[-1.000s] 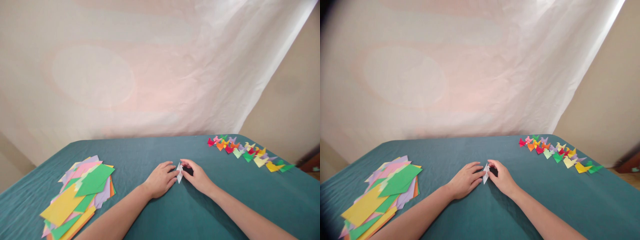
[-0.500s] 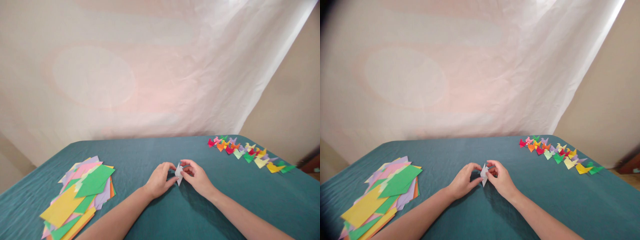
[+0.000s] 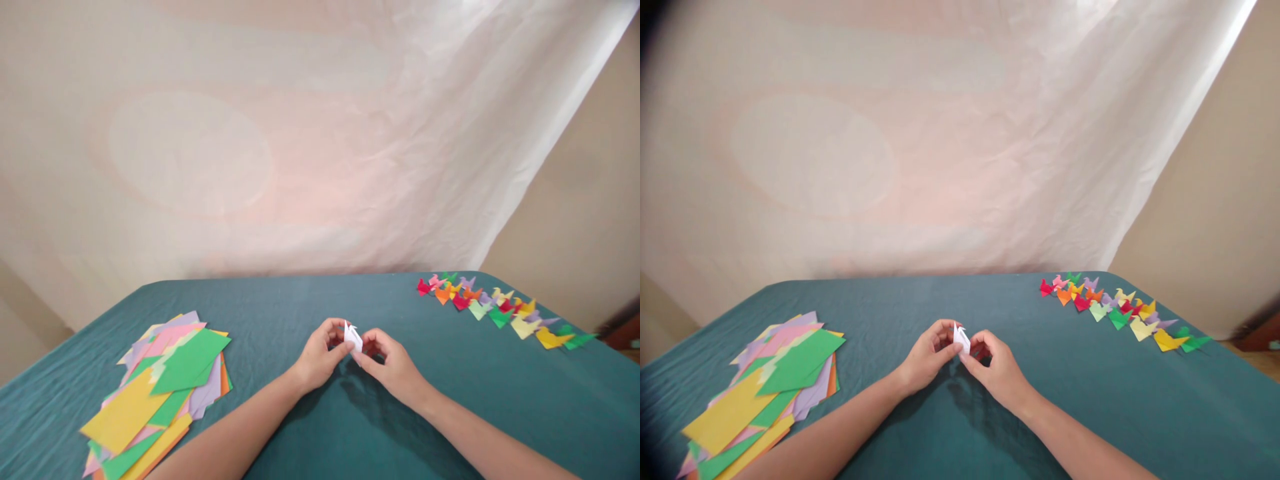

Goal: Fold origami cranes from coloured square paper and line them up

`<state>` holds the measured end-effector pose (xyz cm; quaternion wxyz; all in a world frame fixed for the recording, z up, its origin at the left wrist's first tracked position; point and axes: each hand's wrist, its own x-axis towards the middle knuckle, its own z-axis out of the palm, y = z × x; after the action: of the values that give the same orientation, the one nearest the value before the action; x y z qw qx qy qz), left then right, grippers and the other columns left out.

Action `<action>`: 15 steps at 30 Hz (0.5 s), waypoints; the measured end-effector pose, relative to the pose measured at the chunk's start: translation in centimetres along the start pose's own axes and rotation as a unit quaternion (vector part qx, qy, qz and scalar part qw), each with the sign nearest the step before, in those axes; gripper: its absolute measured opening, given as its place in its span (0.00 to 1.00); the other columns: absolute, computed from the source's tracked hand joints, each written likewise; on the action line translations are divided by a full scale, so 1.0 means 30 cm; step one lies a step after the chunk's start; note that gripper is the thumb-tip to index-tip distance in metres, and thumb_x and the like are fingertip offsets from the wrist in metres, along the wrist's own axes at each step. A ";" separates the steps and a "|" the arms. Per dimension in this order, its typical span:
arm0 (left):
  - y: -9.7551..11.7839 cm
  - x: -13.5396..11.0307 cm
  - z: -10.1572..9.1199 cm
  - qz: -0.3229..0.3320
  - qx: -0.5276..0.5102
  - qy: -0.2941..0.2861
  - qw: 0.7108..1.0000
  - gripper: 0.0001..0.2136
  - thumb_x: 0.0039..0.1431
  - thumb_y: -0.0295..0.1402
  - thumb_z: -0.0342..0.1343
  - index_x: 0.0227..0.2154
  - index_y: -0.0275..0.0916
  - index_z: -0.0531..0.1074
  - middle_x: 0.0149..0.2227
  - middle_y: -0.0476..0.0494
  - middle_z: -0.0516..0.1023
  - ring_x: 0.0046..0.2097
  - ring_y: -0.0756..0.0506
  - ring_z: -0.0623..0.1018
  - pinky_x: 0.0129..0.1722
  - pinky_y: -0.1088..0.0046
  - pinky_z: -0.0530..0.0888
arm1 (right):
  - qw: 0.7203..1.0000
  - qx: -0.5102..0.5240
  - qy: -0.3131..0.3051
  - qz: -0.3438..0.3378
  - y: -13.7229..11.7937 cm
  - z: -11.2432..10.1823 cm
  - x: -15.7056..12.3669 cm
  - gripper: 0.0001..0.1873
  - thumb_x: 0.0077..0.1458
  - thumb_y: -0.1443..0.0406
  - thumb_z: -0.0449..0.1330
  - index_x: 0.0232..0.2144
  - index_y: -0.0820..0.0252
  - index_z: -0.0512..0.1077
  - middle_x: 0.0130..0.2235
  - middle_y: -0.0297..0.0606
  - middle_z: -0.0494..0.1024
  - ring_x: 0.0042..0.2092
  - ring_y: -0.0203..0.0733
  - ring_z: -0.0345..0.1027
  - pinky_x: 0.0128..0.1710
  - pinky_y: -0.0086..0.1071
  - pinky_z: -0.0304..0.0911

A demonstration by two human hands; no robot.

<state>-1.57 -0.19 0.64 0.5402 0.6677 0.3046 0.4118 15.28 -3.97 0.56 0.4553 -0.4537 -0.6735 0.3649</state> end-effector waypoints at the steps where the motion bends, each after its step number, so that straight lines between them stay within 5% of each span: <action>1: 0.000 0.000 0.001 -0.003 -0.016 -0.002 1.000 0.15 0.55 0.31 0.55 0.44 0.36 0.61 0.35 0.45 0.73 0.37 0.49 0.73 0.40 0.72 0.67 | 1.000 -0.007 -0.005 0.008 -0.001 0.000 -0.002 0.08 0.53 0.61 0.57 0.32 0.59 0.66 0.29 0.32 0.70 0.30 0.36 0.64 0.32 0.29 0.62; 15: 0.019 -0.003 0.003 -0.036 -0.066 0.011 0.997 0.11 0.51 0.37 0.60 0.28 0.33 0.69 0.28 0.48 0.71 0.31 0.52 0.70 0.33 0.76 0.66 | 0.999 -0.039 -0.023 0.005 -0.025 -0.006 -0.005 0.10 0.55 0.60 0.54 0.26 0.59 0.65 0.24 0.30 0.67 0.27 0.34 0.60 0.27 0.27 0.56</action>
<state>-1.56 -0.45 1.16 0.5938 0.6146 0.3070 0.4187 15.25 -4.34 1.25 0.4200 -0.4664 -0.6951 0.3506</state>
